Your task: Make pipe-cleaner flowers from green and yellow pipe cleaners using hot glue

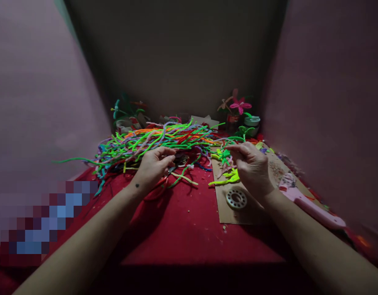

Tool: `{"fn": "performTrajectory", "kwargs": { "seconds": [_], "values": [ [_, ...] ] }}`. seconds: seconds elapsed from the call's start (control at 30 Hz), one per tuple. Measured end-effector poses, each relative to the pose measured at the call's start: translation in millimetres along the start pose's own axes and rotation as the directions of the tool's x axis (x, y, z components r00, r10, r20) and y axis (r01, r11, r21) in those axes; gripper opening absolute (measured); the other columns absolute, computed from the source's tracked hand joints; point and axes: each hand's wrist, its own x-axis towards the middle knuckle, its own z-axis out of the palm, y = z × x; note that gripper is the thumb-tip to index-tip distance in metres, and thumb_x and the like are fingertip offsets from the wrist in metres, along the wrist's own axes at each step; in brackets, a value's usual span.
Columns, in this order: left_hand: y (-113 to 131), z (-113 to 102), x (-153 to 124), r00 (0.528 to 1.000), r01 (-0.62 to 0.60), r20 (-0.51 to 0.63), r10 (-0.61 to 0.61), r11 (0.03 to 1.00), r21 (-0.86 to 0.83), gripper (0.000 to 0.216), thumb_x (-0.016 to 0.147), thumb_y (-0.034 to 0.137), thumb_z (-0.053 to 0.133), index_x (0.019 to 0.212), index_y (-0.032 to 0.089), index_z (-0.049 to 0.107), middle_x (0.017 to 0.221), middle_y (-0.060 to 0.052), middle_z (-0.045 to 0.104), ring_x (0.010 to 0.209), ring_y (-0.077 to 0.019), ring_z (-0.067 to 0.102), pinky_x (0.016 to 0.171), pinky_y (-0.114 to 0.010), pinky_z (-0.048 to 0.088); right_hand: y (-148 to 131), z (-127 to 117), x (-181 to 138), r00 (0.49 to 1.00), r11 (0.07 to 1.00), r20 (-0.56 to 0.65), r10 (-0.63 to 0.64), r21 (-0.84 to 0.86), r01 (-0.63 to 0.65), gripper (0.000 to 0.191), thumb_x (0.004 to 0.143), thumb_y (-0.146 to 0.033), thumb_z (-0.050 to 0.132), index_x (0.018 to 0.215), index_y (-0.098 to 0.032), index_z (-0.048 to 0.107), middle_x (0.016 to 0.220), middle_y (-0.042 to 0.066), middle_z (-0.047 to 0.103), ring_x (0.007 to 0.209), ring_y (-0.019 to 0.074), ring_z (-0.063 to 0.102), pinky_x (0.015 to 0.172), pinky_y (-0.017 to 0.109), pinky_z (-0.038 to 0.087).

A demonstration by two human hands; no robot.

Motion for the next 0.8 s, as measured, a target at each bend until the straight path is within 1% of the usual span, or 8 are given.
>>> {"fn": "performTrajectory", "kwargs": {
  "seconds": [0.1,0.2,0.27,0.33,0.5,0.63,0.73,0.8],
  "values": [
    [-16,-20,10,0.996,-0.082,0.003,0.085,0.953,0.292,0.024,0.068,0.031,0.054,0.081,0.014,0.065,0.070,-0.003,0.065,0.061,-0.0154,0.058,0.057,-0.026,0.045,-8,5,-8,0.990,0.991,0.065,-0.129,-0.023,0.130,0.018,0.081,-0.009,0.050,0.084,-0.015,0.066,0.070,0.004,0.054,0.065,0.0137,0.052,0.060,0.027,0.043],
    [-37,-38,21,0.983,-0.182,0.108,0.146,0.793,0.582,0.020,0.069,0.026,0.052,0.076,0.017,0.069,0.079,-0.004,0.068,0.074,-0.0175,0.061,0.071,-0.028,0.045,-15,12,-18,0.957,0.971,0.164,-0.241,0.036,0.238,0.024,0.080,-0.003,0.046,0.088,-0.018,0.064,0.075,0.004,0.055,0.068,0.0139,0.054,0.061,0.026,0.045],
    [-49,-43,26,0.973,-0.230,0.141,0.185,0.680,0.696,0.022,0.071,0.022,0.049,0.078,0.017,0.070,0.083,-0.005,0.068,0.079,-0.0171,0.061,0.075,-0.026,0.045,-19,18,-25,0.936,0.959,0.214,-0.281,0.094,0.267,0.025,0.080,-0.003,0.045,0.091,-0.018,0.063,0.079,0.005,0.056,0.073,0.0146,0.055,0.063,0.027,0.046],
    [-60,-43,30,0.965,-0.257,0.164,0.205,0.614,0.746,0.025,0.073,0.019,0.047,0.082,0.018,0.070,0.086,-0.004,0.068,0.080,-0.0160,0.061,0.075,-0.024,0.044,-22,23,-32,0.923,0.955,0.252,-0.292,0.125,0.268,0.022,0.081,-0.005,0.048,0.093,-0.016,0.063,0.079,0.006,0.055,0.075,0.0157,0.054,0.065,0.028,0.046],
    [-77,-29,36,0.956,-0.280,0.177,0.233,0.547,0.789,0.025,0.077,0.022,0.046,0.083,0.019,0.069,0.085,-0.004,0.064,0.076,-0.0154,0.059,0.069,-0.024,0.044,-27,31,-42,0.890,0.952,0.340,-0.304,0.085,0.293,0.020,0.085,-0.010,0.046,0.087,-0.015,0.065,0.068,0.003,0.050,0.064,0.0130,0.049,0.056,0.025,0.043],
    [-80,-18,38,0.946,-0.285,0.169,0.276,0.466,0.837,0.024,0.079,0.022,0.045,0.088,0.021,0.067,0.090,-0.007,0.058,0.084,-0.0193,0.055,0.069,-0.028,0.042,-24,34,-48,0.851,0.950,0.427,-0.304,0.072,0.304,0.021,0.086,-0.012,0.045,0.089,-0.016,0.065,0.071,0.004,0.055,0.064,0.0109,0.052,0.057,0.022,0.043],
    [-79,-16,38,0.934,-0.302,0.179,0.310,0.413,0.859,0.022,0.079,0.022,0.045,0.090,0.021,0.065,0.095,-0.009,0.053,0.094,-0.0232,0.049,0.070,-0.030,0.040,-21,36,-51,0.843,0.955,0.457,-0.283,0.059,0.289,0.021,0.087,-0.014,0.045,0.091,-0.018,0.065,0.072,0.003,0.057,0.065,0.0106,0.054,0.057,0.021,0.042],
    [-79,-16,39,0.921,-0.325,0.186,0.343,0.410,0.852,0.021,0.080,0.022,0.044,0.087,0.021,0.063,0.093,-0.009,0.051,0.094,-0.0239,0.047,0.069,-0.030,0.039,-20,36,-51,0.842,0.960,0.469,-0.267,0.053,0.275,0.022,0.088,-0.015,0.044,0.092,-0.019,0.065,0.073,0.003,0.057,0.065,0.0109,0.054,0.057,0.022,0.042]
  ]
}}
